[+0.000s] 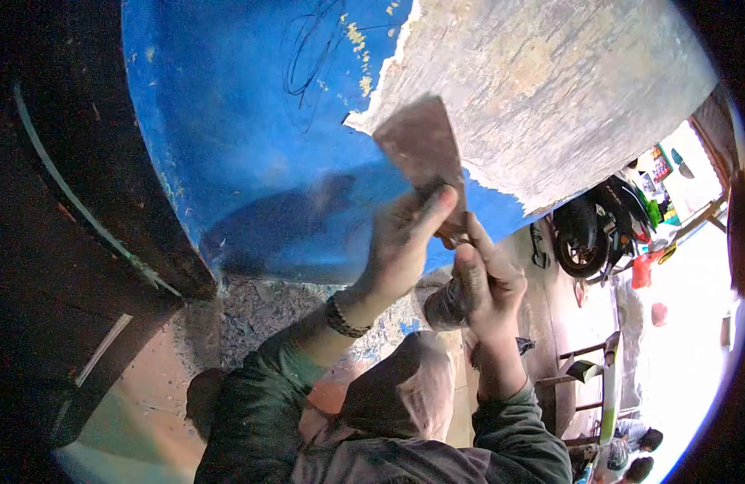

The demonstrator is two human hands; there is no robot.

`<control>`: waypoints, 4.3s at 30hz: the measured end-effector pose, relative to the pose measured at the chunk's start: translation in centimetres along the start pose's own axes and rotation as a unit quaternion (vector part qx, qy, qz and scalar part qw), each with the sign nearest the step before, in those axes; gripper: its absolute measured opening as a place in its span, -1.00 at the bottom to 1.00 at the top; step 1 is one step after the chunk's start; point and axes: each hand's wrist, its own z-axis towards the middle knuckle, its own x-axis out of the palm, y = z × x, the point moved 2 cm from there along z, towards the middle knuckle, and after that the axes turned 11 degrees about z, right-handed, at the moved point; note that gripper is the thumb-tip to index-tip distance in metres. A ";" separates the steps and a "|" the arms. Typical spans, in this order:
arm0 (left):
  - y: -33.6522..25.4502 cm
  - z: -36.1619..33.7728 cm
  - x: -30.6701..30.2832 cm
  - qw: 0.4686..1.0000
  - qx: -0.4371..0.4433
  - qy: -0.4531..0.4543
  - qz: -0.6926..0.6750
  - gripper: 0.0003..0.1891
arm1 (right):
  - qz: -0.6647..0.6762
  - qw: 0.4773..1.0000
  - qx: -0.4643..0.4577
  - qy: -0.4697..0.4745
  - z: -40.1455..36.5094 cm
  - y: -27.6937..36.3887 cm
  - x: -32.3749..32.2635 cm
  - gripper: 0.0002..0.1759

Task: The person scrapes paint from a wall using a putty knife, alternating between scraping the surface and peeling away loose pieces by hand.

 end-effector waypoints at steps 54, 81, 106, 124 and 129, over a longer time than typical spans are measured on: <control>-3.1 0.1 -3.7 0.986 0.000 -0.150 -0.067 -0.76 | -0.175 0.973 -0.128 0.075 2.0 5.2 7.0 -0.65; -6.3 0.0 -6.1 0.975 0.028 -0.217 -0.048 -0.71 | -0.147 0.975 -0.134 0.099 2.6 5.3 10.4 -0.58; -8.1 -0.6 -10.3 0.947 0.041 -0.318 -0.009 -0.60 | -0.085 0.972 -0.211 0.065 2.7 2.3 15.9 -0.63; -3.4 -1.9 -5.2 0.960 0.064 -0.090 0.258 -0.78 | 0.435 0.895 0.095 0.037 -3.5 -2.1 8.4 -0.26; 0.4 -1.9 -3.3 0.981 0.046 -0.057 0.179 -0.73 | 0.510 0.846 0.157 0.019 -5.0 -4.5 7.0 -0.19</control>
